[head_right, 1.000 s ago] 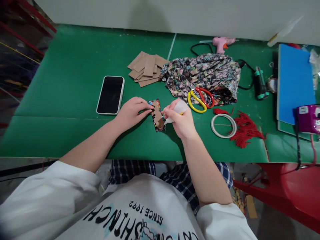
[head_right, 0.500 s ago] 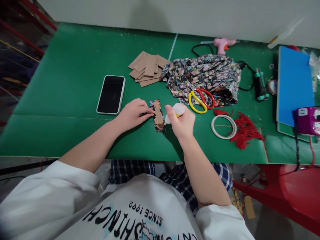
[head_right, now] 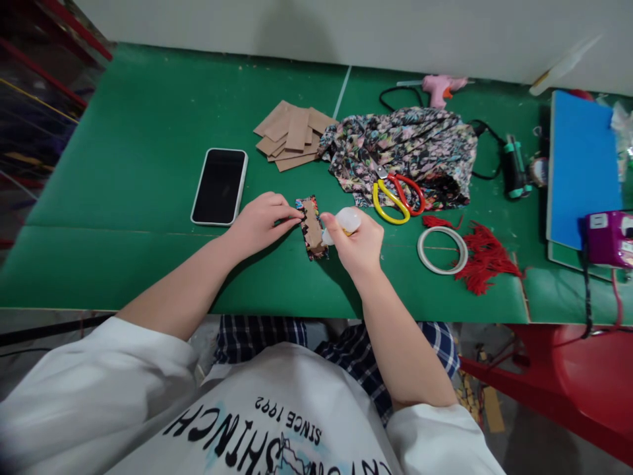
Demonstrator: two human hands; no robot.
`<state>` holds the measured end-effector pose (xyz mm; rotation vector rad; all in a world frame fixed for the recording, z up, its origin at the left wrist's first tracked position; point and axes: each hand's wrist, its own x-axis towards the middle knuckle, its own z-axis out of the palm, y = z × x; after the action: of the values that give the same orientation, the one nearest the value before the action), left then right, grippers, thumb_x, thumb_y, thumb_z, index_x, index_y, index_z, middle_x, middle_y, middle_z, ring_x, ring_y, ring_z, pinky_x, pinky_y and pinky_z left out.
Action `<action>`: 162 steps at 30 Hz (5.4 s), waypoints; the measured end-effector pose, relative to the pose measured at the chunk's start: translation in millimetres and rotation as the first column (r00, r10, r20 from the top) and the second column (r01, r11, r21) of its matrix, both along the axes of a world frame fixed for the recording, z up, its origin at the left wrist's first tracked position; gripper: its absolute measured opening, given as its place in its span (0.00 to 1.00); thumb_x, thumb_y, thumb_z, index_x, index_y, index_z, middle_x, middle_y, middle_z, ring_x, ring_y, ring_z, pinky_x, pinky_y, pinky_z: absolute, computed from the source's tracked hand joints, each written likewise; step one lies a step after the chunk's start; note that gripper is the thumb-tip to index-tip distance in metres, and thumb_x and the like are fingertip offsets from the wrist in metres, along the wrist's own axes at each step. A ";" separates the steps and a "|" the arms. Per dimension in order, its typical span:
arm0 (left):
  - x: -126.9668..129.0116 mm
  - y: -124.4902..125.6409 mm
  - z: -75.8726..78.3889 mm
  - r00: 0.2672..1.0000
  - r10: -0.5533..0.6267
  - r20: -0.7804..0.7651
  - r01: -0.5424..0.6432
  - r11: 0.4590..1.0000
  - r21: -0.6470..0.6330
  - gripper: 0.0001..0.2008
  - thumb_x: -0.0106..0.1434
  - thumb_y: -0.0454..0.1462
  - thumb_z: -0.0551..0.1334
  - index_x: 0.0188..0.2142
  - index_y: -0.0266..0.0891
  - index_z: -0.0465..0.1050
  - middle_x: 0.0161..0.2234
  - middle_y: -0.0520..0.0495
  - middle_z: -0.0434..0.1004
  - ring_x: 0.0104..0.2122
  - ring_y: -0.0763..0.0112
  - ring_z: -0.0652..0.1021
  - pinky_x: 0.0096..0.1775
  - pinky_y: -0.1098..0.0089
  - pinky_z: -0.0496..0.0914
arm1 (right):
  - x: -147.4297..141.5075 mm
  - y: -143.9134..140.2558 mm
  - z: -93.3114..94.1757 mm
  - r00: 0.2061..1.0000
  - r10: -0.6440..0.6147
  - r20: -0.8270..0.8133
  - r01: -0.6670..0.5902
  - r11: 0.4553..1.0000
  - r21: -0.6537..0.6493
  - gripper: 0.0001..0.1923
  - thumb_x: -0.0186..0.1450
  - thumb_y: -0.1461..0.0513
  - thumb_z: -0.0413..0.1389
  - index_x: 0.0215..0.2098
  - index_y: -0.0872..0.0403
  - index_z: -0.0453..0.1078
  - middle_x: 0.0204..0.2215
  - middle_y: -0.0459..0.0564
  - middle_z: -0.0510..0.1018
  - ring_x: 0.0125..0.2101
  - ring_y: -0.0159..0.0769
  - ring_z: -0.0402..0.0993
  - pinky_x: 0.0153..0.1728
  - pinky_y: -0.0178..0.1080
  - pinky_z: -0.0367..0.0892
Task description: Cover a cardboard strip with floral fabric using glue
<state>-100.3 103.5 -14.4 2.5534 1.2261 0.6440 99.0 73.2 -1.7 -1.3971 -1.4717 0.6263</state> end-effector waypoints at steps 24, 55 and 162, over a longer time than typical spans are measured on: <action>0.7 0.2 0.5 0.999 0.002 0.039 -0.003 1.000 0.012 0.10 0.63 0.38 0.56 0.36 0.36 0.75 0.31 0.46 0.72 0.34 0.68 0.70 0.38 0.67 0.64 | 9.5 10.1 0.0 0.674 0.242 -0.698 -0.522 0.825 -0.219 0.18 0.53 0.55 0.62 0.39 0.49 0.67 0.24 0.40 0.70 0.25 0.26 0.68 0.30 0.34 0.70; -0.1 -0.2 1.1 0.999 -0.007 0.044 0.006 1.000 0.019 0.10 0.64 0.38 0.56 0.36 0.37 0.74 0.32 0.46 0.73 0.34 0.69 0.70 0.38 0.68 0.64 | 7.5 0.9 17.7 0.925 0.223 -0.309 -0.236 0.972 -0.006 0.16 0.56 0.46 0.55 0.27 0.49 0.73 0.24 0.45 0.72 0.26 0.32 0.68 0.29 0.39 0.66; -3.2 -1.8 5.0 0.987 -0.155 -0.053 0.141 0.969 -0.201 0.35 0.55 0.55 0.59 0.59 0.44 0.57 0.61 0.41 0.54 0.62 0.51 0.49 0.59 0.46 0.45 | 12.3 -3.0 10.2 0.955 0.078 0.287 -0.091 0.995 0.034 0.17 0.59 0.49 0.54 0.21 0.53 0.67 0.18 0.43 0.71 0.21 0.29 0.66 0.23 0.33 0.60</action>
<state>-103.4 101.7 -9.4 2.4880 1.0491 0.3853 111.3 70.2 8.5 -1.4381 -1.7708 0.4523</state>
